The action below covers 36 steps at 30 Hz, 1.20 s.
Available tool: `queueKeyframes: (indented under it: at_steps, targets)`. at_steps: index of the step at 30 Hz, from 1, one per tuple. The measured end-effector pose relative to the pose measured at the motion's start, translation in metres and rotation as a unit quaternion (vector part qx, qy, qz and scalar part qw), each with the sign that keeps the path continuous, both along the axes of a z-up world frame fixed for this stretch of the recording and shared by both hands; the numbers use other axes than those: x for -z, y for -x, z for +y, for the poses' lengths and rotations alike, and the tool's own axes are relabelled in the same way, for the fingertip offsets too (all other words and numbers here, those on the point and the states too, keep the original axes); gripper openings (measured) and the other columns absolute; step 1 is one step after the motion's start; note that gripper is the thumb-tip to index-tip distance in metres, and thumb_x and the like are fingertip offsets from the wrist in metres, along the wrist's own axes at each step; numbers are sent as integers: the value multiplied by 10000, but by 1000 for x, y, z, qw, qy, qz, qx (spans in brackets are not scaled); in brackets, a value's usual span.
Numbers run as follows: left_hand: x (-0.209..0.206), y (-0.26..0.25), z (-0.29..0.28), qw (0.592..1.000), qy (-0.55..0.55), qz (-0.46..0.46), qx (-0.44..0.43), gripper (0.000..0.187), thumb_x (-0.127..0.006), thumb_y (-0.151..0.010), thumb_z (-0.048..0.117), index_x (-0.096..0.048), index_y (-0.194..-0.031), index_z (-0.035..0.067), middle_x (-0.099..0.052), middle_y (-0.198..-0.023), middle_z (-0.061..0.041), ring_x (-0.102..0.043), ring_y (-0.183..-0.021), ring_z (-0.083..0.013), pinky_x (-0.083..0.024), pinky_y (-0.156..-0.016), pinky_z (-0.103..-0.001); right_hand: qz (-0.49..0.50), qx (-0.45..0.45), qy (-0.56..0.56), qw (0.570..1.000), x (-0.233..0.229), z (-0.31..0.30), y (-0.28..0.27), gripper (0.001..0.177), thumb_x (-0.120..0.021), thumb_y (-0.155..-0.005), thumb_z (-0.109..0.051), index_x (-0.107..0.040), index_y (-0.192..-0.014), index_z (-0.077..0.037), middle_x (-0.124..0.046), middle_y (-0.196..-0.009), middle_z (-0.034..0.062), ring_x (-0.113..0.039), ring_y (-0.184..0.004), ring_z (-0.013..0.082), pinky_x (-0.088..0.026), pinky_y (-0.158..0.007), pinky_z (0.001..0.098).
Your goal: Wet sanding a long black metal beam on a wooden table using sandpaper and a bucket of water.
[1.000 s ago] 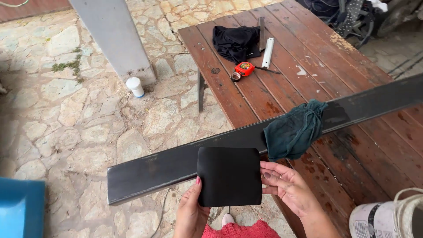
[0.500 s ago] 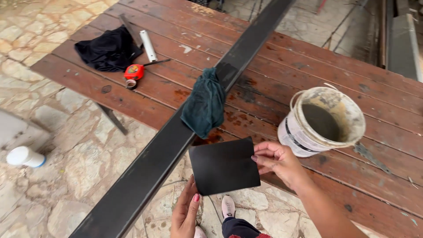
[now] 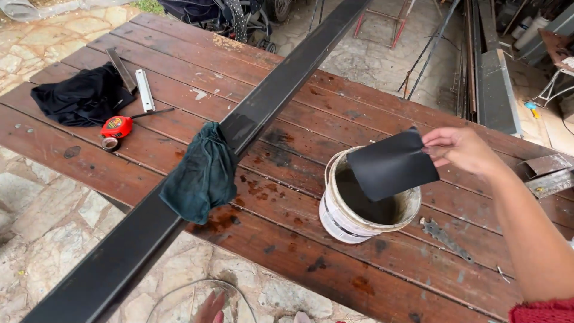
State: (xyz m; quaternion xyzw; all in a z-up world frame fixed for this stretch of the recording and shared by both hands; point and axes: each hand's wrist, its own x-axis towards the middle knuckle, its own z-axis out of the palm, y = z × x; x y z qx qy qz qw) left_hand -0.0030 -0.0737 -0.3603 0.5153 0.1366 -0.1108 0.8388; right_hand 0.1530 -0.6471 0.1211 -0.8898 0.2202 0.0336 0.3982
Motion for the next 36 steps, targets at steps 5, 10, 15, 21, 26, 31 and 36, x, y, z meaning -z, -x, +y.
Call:
queueKeyframes:
  at_steps: [5,10,15,21,26,31,36]
  targets:
    - [-85,3,-73,996,-86,-33,4,735,-620,-875,203,-389,-1561,74,-565,-1545,-166,-496,-1478,-277,-390,-1177,-465,88,-155,38,983,74,-15,-60,379,-573,-881,133,-724,-1186,-32,-761,-1219,125,-712,-1100,238,-650,-800,402]
    - [-70,-2,-80,988,-11,27,153,811,-607,-939,130,-194,-1631,226,-313,-1709,-13,-265,-1588,-192,-233,-1236,-479,100,-358,305,877,130,12,-94,222,-690,-929,-183,-757,-1126,-260,-823,-1083,-97,-757,-1048,145,-546,-960,353]
    - [-47,-3,-68,970,-149,70,181,1309,-977,-636,261,-132,-1636,235,-265,-1721,23,-224,-1600,-161,-217,-1247,-529,78,-479,405,775,177,25,-103,164,-588,-844,-66,-701,-917,-160,-705,-761,128,-665,-772,398,-476,-652,493]
    - [-226,7,-128,938,-317,81,110,940,-800,-819,215,-294,-1607,299,-422,-1660,77,-360,-1560,-121,-360,-1232,-465,88,-511,446,729,229,12,-115,176,-554,-749,46,-597,-726,-123,-648,-637,67,-661,-628,319,-513,-544,427]
    - [-249,-1,-137,925,-333,132,127,908,-823,-804,293,-362,-1586,319,-433,-1651,114,-356,-1559,-107,-342,-1270,-434,129,-448,394,792,176,29,-99,250,-591,-835,-48,-725,-1012,-161,-749,-953,108,-710,-929,365,-564,-737,464]
    - [-215,2,-125,926,-321,102,168,1008,-848,-814,262,-244,-1618,327,-336,-1692,118,-285,-1583,-118,-298,-1271,-492,98,-415,364,828,84,41,-70,153,-663,-921,-147,-757,-1002,-236,-777,-867,-6,-724,-908,235,-560,-764,403]
    - [-250,10,-133,923,-352,92,128,931,-830,-807,297,-338,-1597,324,-419,-1655,110,-347,-1559,-114,-368,-1249,-470,99,-330,397,851,-55,63,-28,198,-575,-1019,-176,-751,-1006,-265,-836,-909,-51,-779,-760,130,-639,-902,330]
